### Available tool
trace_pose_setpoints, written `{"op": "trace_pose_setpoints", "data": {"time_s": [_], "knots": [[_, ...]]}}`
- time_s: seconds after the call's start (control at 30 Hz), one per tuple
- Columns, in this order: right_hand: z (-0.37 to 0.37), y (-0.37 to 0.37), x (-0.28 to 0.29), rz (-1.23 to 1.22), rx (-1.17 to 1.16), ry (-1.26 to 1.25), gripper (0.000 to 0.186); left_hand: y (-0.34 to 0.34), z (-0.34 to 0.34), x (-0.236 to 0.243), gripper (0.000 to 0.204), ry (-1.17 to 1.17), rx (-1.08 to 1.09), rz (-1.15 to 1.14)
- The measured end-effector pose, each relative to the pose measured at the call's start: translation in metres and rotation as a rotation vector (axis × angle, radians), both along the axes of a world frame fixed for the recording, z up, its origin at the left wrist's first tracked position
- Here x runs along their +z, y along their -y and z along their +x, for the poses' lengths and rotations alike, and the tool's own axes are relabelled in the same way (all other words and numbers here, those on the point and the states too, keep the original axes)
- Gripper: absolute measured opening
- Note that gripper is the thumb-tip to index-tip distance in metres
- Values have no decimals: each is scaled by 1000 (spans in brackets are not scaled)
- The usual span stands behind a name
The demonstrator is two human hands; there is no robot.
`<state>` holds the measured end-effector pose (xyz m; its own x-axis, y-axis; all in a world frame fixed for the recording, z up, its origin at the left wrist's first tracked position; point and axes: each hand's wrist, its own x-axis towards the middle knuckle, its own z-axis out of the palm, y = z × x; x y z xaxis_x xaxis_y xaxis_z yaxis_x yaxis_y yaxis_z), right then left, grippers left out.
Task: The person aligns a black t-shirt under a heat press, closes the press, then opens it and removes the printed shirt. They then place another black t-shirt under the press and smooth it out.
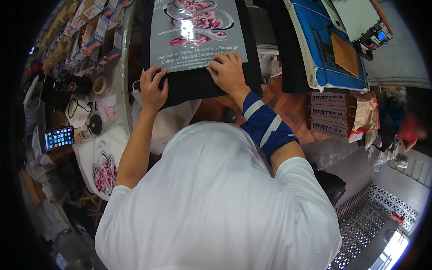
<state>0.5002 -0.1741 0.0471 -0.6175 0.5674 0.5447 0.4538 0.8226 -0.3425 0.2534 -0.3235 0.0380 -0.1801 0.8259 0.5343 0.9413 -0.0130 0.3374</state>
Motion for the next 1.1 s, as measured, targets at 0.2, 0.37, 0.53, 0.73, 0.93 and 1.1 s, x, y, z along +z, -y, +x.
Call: {"op": "trace_pose_setpoints", "data": {"time_s": [0.2,0.37,0.53,0.73,0.93,1.1], "knots": [[-2,1,2,-36,-22,14,9,3,3,2,33,-2,13,2],[-3,-2,6,-87,-24,38,9,1,1,0,33,3,8,5],[-4,-6,4,-148,-52,44,9,2,1,0,33,8,6,10],[-5,-5,4,-163,-86,48,13,2,1,-1,34,-2,12,9],[-6,-2,4,-191,-92,35,12,3,1,-2,34,3,11,11],[-10,-6,9,-180,-92,80,10,1,0,0,34,8,7,5]]}}
